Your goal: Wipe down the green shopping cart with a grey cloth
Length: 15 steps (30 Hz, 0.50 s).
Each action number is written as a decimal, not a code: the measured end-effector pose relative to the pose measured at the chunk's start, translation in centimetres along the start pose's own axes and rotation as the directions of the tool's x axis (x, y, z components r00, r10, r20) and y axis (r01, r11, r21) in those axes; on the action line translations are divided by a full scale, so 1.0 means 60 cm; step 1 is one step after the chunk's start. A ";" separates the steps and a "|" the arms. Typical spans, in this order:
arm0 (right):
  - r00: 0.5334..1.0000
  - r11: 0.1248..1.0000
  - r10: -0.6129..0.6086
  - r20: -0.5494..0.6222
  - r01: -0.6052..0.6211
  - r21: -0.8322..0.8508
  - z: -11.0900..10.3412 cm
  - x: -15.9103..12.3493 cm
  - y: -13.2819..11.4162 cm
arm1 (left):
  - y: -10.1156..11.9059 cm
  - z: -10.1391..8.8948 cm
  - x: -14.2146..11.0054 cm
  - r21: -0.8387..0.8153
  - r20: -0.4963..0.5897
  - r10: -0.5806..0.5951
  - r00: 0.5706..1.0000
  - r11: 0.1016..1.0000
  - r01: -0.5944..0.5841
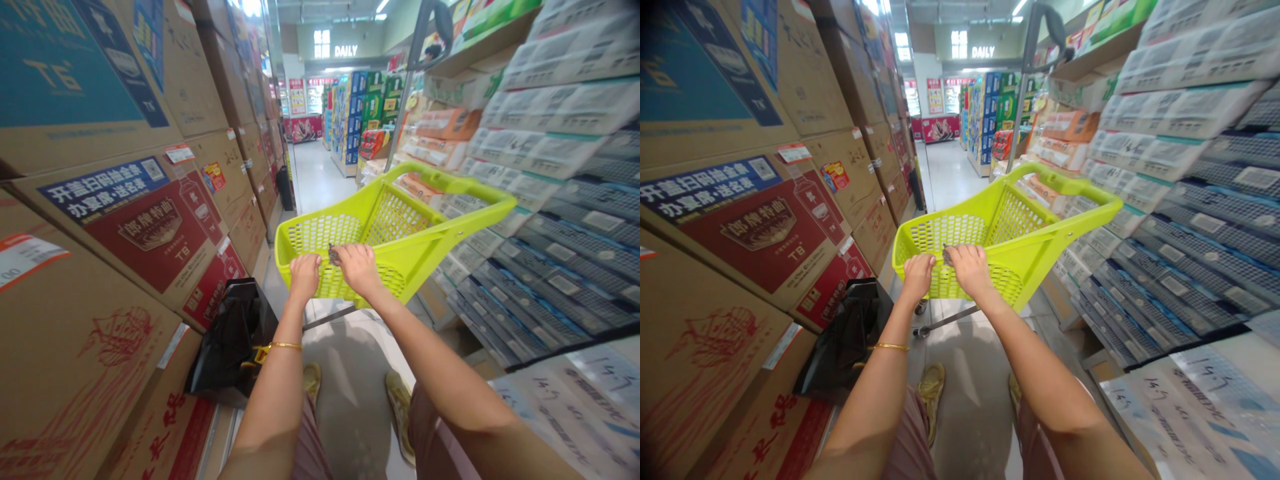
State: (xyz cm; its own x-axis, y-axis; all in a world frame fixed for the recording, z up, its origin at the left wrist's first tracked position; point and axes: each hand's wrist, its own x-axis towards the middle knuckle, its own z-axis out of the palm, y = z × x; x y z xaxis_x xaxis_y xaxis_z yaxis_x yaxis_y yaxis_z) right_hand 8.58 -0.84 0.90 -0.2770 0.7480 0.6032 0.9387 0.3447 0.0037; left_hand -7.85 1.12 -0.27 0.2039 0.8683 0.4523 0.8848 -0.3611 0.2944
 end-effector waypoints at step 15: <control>0.983 0.977 0.178 -0.048 -0.182 -0.109 -0.020 -0.004 0.026 | 0.052 0.022 0.012 -0.037 -0.109 0.140 0.984 0.989 -0.145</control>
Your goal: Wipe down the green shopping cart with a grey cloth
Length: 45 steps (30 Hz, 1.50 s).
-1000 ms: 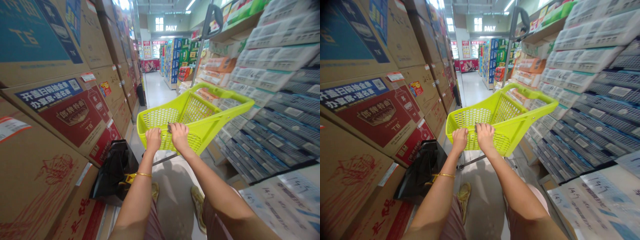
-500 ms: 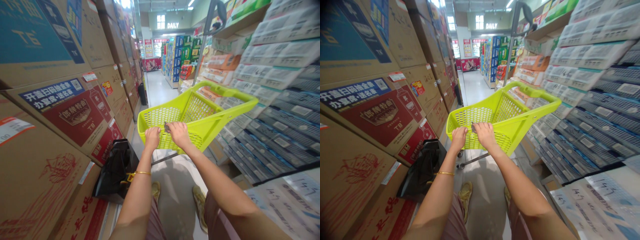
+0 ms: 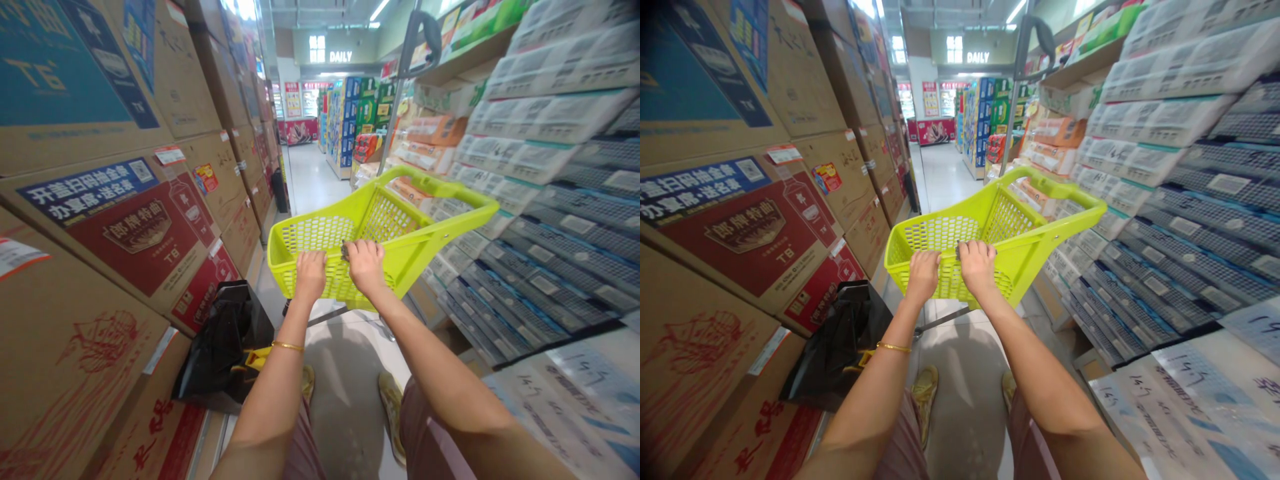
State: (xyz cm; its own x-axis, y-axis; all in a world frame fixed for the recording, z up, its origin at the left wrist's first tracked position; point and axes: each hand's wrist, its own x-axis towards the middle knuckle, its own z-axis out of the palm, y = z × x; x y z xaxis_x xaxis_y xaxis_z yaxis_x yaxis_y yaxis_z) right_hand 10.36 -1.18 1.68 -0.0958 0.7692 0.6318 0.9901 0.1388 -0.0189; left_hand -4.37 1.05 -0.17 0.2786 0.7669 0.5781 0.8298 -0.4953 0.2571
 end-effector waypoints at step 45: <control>0.995 0.996 -0.084 -0.048 0.084 -0.012 -0.016 -0.013 0.068 | 0.005 0.020 0.010 -0.025 0.058 -0.040 0.998 0.999 0.041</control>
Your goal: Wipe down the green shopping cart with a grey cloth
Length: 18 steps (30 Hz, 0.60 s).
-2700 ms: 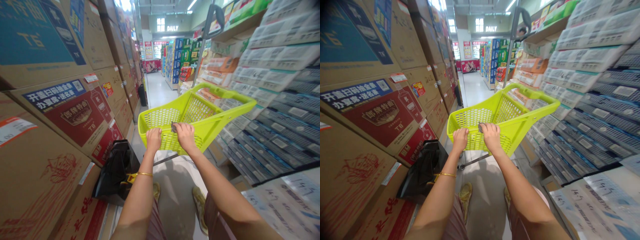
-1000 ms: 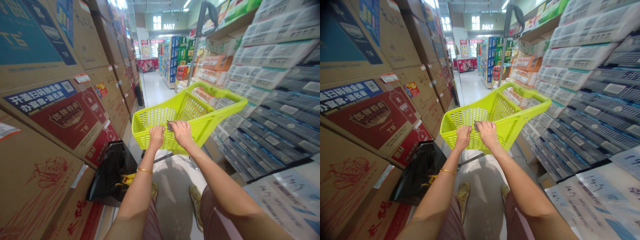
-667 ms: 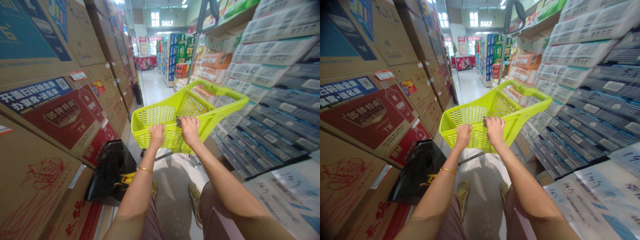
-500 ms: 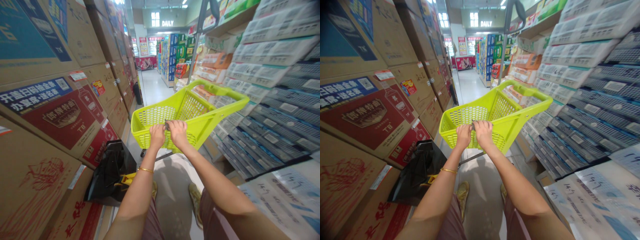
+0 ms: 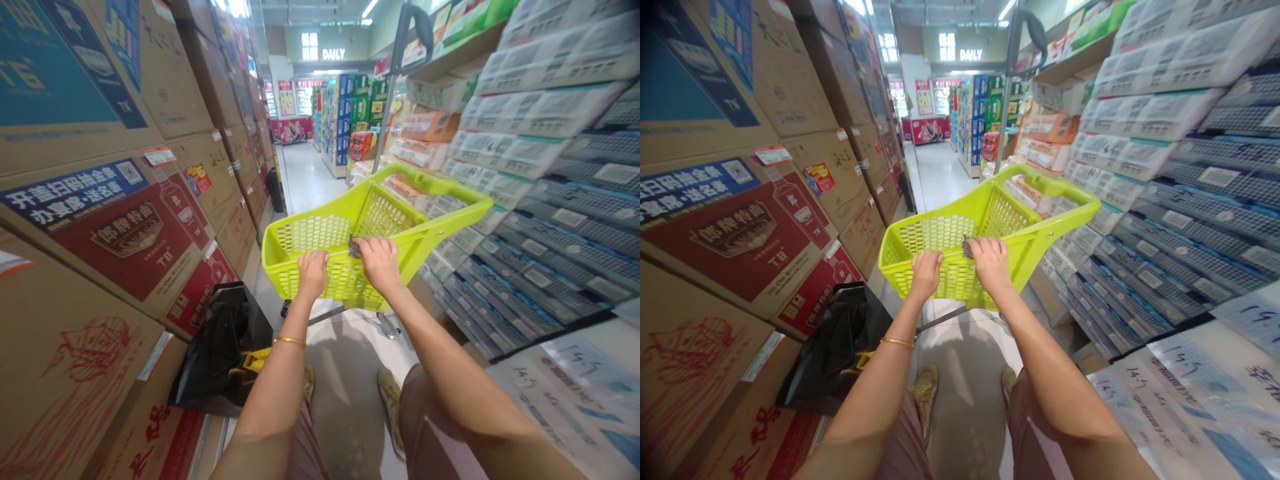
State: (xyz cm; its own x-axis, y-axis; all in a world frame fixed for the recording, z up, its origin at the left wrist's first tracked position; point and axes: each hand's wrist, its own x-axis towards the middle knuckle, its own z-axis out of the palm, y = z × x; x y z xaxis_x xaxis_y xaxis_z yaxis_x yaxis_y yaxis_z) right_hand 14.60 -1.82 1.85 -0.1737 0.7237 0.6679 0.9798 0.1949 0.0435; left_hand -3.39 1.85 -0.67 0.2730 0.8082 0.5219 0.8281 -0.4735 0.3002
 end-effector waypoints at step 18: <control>0.995 0.991 -0.091 0.048 0.085 0.103 0.023 0.014 -0.075 | 0.001 0.005 -0.001 0.020 -0.067 0.020 0.998 1.000 -0.018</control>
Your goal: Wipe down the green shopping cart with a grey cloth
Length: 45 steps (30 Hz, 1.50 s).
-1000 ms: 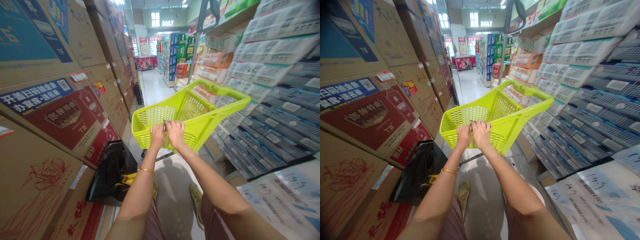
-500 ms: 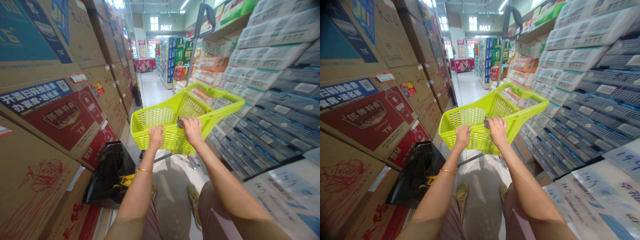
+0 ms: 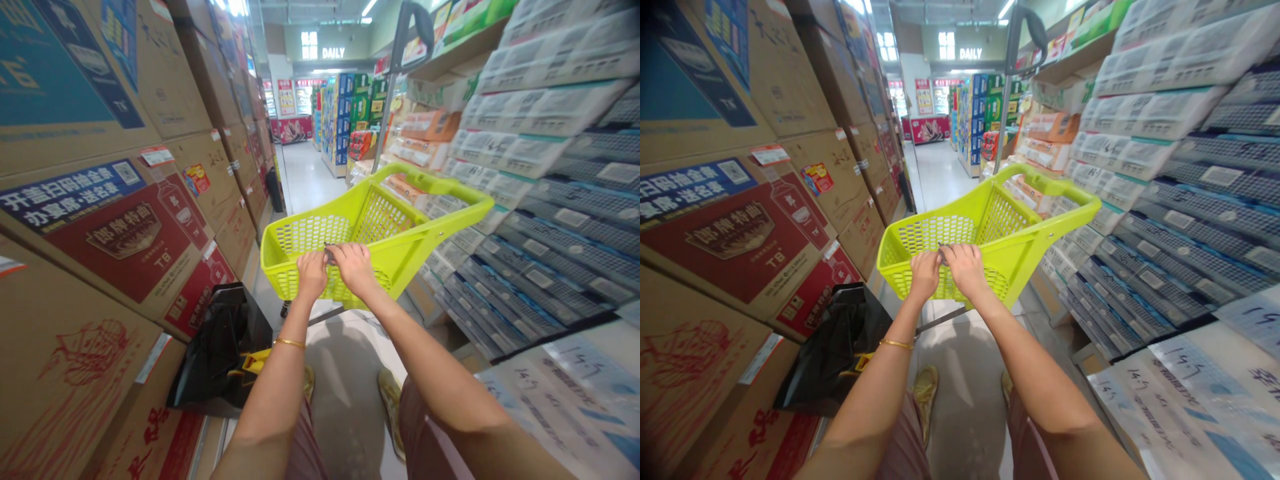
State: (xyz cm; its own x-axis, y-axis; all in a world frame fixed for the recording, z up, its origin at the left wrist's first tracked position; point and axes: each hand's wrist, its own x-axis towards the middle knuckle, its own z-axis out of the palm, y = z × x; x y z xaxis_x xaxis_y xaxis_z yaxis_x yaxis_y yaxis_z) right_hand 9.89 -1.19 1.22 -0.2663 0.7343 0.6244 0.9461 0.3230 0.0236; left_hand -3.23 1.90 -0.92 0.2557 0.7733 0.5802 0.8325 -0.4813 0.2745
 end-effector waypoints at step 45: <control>0.996 0.994 0.069 -0.057 -0.074 -0.075 -0.040 -0.016 0.047 | 0.067 0.018 0.023 -0.008 -0.020 0.016 1.000 1.000 -0.017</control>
State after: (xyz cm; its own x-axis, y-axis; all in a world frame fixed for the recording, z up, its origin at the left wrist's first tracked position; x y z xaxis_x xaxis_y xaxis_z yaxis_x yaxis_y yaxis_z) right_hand 13.26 -2.40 2.59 -0.1891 0.7197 0.6680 0.9743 0.2223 0.0363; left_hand 1.01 1.46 0.17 0.2592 0.7567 0.6002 0.8243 -0.4972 0.2708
